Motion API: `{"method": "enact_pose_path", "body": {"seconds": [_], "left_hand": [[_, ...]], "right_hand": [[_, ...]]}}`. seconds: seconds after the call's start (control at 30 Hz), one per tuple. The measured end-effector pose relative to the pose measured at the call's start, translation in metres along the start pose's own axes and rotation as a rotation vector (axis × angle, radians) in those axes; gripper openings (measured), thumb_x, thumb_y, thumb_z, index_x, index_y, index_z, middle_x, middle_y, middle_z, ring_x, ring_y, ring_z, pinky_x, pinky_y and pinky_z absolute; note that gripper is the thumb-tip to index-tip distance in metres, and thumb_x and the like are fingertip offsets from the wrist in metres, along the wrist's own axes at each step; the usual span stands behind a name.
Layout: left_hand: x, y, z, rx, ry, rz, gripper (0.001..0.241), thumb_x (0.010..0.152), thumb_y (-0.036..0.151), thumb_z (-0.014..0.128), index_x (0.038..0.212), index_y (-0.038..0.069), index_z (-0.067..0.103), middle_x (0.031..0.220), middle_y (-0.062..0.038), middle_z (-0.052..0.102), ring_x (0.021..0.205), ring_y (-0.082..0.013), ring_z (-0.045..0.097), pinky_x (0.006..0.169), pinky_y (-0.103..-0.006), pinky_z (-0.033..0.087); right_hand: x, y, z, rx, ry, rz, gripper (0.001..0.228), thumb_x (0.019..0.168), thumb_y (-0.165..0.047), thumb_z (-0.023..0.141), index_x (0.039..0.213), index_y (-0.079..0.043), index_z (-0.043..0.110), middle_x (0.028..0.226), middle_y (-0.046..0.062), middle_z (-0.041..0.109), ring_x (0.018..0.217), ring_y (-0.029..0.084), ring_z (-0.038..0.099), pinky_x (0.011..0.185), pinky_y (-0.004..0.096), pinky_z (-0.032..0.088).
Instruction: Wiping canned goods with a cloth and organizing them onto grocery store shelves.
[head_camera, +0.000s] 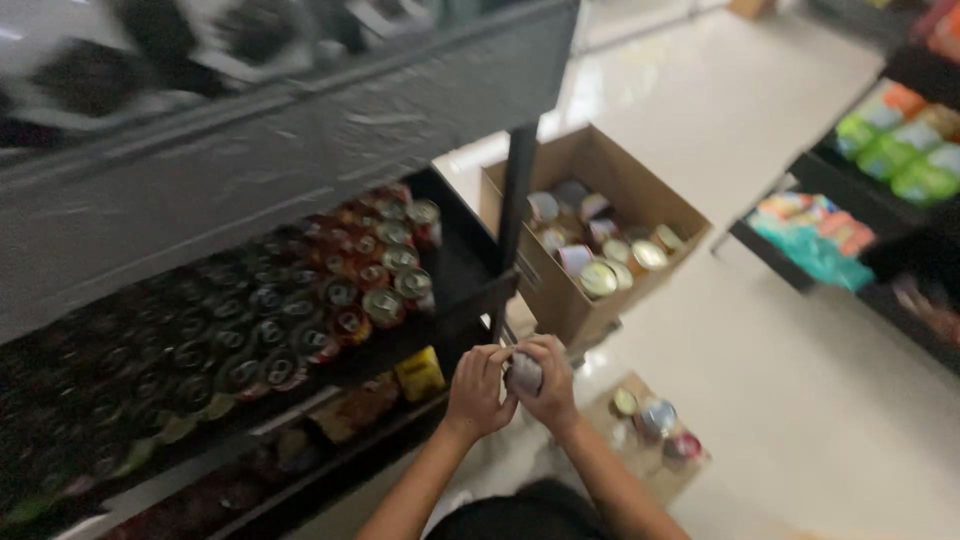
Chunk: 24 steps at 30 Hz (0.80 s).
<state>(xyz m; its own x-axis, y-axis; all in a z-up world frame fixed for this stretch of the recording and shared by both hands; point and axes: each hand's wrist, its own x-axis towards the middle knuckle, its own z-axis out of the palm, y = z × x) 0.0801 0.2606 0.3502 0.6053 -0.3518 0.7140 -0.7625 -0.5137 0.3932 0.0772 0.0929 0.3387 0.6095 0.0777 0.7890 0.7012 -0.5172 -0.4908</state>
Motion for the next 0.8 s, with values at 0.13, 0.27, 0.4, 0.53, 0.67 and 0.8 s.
{"method": "enact_pose_path", "body": {"seconds": [0.13,0.27,0.4,0.53,0.67,0.8], "left_hand": [[-0.024,0.016,0.052,-0.166,-0.196,-0.084,0.058,0.075,0.012,0.071,0.129,0.006,0.052,0.118,-0.017,0.054,0.109,-0.0395,0.057,0.092,-0.0492,0.048],[-0.032,0.028,0.097,-0.256,-0.422,-0.153,0.051,0.077,0.011,0.069,0.125,0.006,0.055,0.12,-0.018,0.054,0.105,-0.0414,0.06,0.086,-0.0501,0.052],[-0.045,0.035,0.154,-0.321,-0.607,-0.224,0.046,0.08,0.009,0.067,0.125,0.006,0.058,0.121,-0.019,0.052,0.102,-0.0406,0.063,0.083,-0.0495,0.054],[-0.058,0.05,0.192,-0.369,-0.768,-0.258,0.043,0.082,0.011,0.068,0.123,0.006,0.058,0.122,-0.019,0.052,0.101,-0.0395,0.064,0.083,-0.0483,0.054],[-0.083,0.05,0.24,-0.337,-0.944,-0.236,0.043,0.08,0.014,0.073,0.119,0.006,0.058,0.122,-0.021,0.051,0.1,-0.0412,0.063,0.083,-0.0485,0.054],[-0.117,0.037,0.295,-0.219,-1.154,-0.216,0.046,0.079,0.019,0.076,0.118,0.004,0.058,0.123,-0.022,0.051,0.097,-0.0405,0.064,0.081,-0.0486,0.054]], "right_hand": [[-0.064,0.023,-0.037,-0.043,-0.02,0.305,0.051,0.068,-0.005,0.079,0.116,-0.005,0.06,0.111,0.015,0.064,0.106,0.036,0.064,0.105,0.048,0.046],[-0.128,0.051,-0.077,-0.125,-0.073,0.645,0.047,0.075,-0.011,0.08,0.118,-0.006,0.061,0.112,0.015,0.067,0.108,0.034,0.065,0.097,0.041,0.051],[-0.209,0.099,-0.114,-0.215,-0.021,0.79,0.056,0.078,-0.014,0.078,0.128,-0.003,0.056,0.121,0.019,0.063,0.114,0.037,0.061,0.1,0.044,0.047],[-0.258,0.117,-0.151,-0.27,0.057,0.97,0.064,0.078,-0.015,0.078,0.135,-0.001,0.051,0.125,0.023,0.059,0.116,0.038,0.058,0.1,0.045,0.045],[-0.298,0.146,-0.178,-0.338,0.147,1.222,0.056,0.083,-0.017,0.077,0.131,-0.005,0.052,0.122,0.021,0.059,0.116,0.037,0.059,0.101,0.043,0.047],[-0.326,0.191,-0.202,-0.449,0.133,1.329,0.062,0.08,-0.016,0.078,0.134,-0.009,0.047,0.125,0.02,0.054,0.118,0.039,0.056,0.101,0.046,0.048]]}}
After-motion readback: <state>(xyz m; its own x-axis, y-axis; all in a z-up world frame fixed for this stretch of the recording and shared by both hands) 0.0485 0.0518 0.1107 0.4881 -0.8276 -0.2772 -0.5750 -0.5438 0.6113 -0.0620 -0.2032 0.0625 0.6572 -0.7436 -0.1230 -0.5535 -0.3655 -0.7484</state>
